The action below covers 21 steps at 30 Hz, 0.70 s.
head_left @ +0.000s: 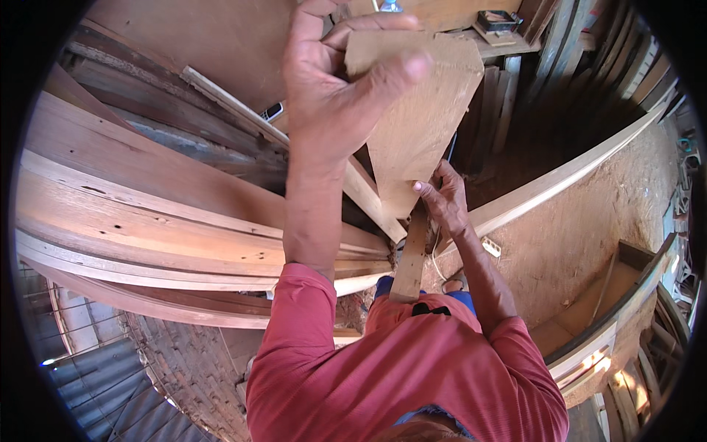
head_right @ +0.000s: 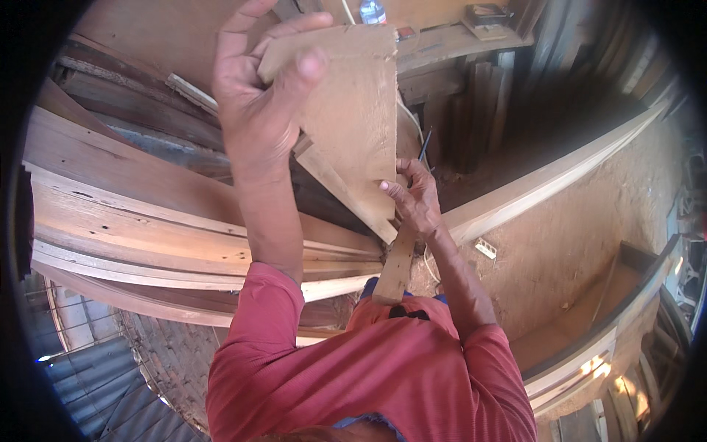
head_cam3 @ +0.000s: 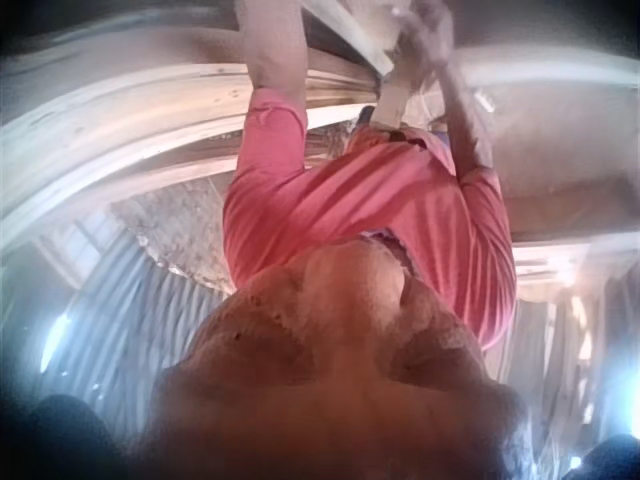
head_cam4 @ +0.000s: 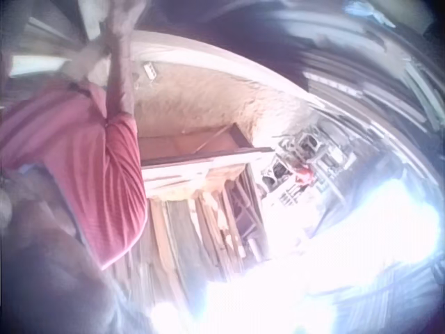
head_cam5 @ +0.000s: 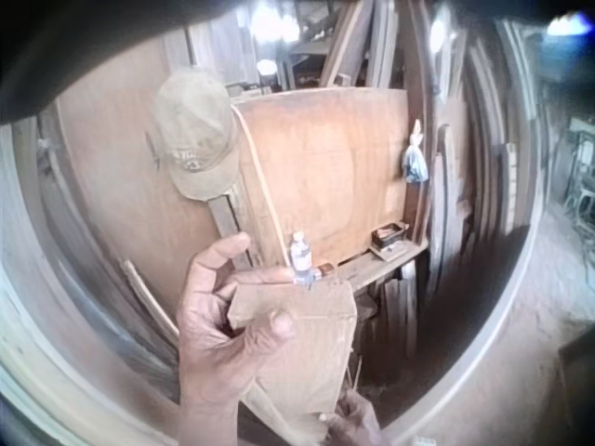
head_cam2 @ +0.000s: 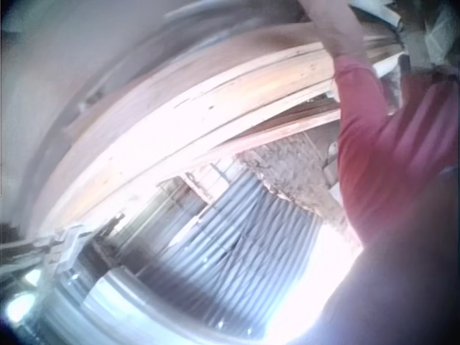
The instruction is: The person picks up and inspects several wooden planks in a workshop, moving them between stacks and examining their surfaces. The person handles the planks by hand, turning them over and placing them back down or into a pile.
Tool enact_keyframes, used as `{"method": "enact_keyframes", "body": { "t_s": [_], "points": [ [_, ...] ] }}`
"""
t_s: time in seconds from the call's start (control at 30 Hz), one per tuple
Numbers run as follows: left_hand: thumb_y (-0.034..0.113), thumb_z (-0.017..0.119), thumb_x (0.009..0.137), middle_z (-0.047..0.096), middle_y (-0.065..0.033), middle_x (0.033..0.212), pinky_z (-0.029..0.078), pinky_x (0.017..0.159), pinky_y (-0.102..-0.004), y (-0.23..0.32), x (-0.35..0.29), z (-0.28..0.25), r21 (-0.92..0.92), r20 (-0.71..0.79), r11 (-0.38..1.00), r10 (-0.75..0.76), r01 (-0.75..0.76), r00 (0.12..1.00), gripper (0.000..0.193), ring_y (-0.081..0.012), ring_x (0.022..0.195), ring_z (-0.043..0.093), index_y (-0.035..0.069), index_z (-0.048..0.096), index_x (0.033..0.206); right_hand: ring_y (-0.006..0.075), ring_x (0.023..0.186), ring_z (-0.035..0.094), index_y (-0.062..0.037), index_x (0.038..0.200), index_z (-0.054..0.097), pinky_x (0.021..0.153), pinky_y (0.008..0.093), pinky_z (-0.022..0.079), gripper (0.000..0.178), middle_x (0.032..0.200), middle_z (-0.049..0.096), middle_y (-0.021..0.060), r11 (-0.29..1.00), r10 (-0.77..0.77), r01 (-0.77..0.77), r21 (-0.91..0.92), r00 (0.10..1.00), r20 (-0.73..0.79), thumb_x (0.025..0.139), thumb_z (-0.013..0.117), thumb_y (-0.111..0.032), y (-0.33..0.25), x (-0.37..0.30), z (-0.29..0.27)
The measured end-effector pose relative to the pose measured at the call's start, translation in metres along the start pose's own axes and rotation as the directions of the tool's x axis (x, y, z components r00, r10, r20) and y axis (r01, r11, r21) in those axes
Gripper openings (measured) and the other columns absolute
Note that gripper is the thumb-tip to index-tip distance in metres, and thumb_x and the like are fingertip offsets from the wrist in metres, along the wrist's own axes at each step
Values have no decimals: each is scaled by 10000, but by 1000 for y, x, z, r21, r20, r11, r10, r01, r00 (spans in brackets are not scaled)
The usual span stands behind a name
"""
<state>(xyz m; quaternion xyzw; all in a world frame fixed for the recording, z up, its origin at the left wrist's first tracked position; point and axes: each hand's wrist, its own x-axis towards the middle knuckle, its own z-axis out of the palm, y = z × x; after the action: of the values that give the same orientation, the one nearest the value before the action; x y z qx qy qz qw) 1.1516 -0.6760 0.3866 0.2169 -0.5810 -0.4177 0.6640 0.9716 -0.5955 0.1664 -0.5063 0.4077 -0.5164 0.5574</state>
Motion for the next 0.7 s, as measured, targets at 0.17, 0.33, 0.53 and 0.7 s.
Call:
{"method": "enact_keyframes", "body": {
  "t_s": [0.17, 0.33, 0.53, 0.7],
  "points": [
    [234, 766, 992, 664, -176, 1261, 542, 957, -366, -55, -12, 3, 203, -3, 978, 50, -49, 999, 734, -214, 1123, 660, -19, 345, 1537, 100, 952, 645, -19, 1138, 664, 889, 301, 542, 486, 1072, 724, 44, 984, 34, -13, 175, 993, -112, 943, 836, -429, -4, 7, 3],
    [195, 832, 912, 656, -95, 1304, 556, 934, -355, -110, -140, -50, 118, 154, 878, -477, 463, 865, 713, -175, 1129, 648, -9, 486, 1501, 152, 1092, 669, -10, 1292, 639, 1000, 348, 532, 522, 1215, 727, 86, 866, 9, 70, 495, 988, -155, 1025, 715, -451, -14, 21, -12],
    [517, 906, 803, 506, -146, 1563, 369, 1178, -369, -124, -285, -99, 360, 518, 299, -852, 884, 77, 1161, -232, 1447, 446, -3, 308, 1652, 263, 1273, 632, -31, 1449, 570, 1124, 468, 497, 715, 1371, 671, 105, 716, 40, 93, 692, 984, -174, 995, 674, -573, -40, 26, -42],
    [647, 964, 611, 499, -166, 1529, 337, 1195, -386, -102, -314, -86, 30, 505, 372, -807, 928, 307, 1414, -239, 1444, 443, -15, 268, 1649, 296, 1063, 650, -40, 1295, 614, 975, 505, 547, 680, 1145, 670, 126, 616, 180, 44, 787, 964, -195, 1008, 591, -657, -46, 21, -59]
  ]
}}
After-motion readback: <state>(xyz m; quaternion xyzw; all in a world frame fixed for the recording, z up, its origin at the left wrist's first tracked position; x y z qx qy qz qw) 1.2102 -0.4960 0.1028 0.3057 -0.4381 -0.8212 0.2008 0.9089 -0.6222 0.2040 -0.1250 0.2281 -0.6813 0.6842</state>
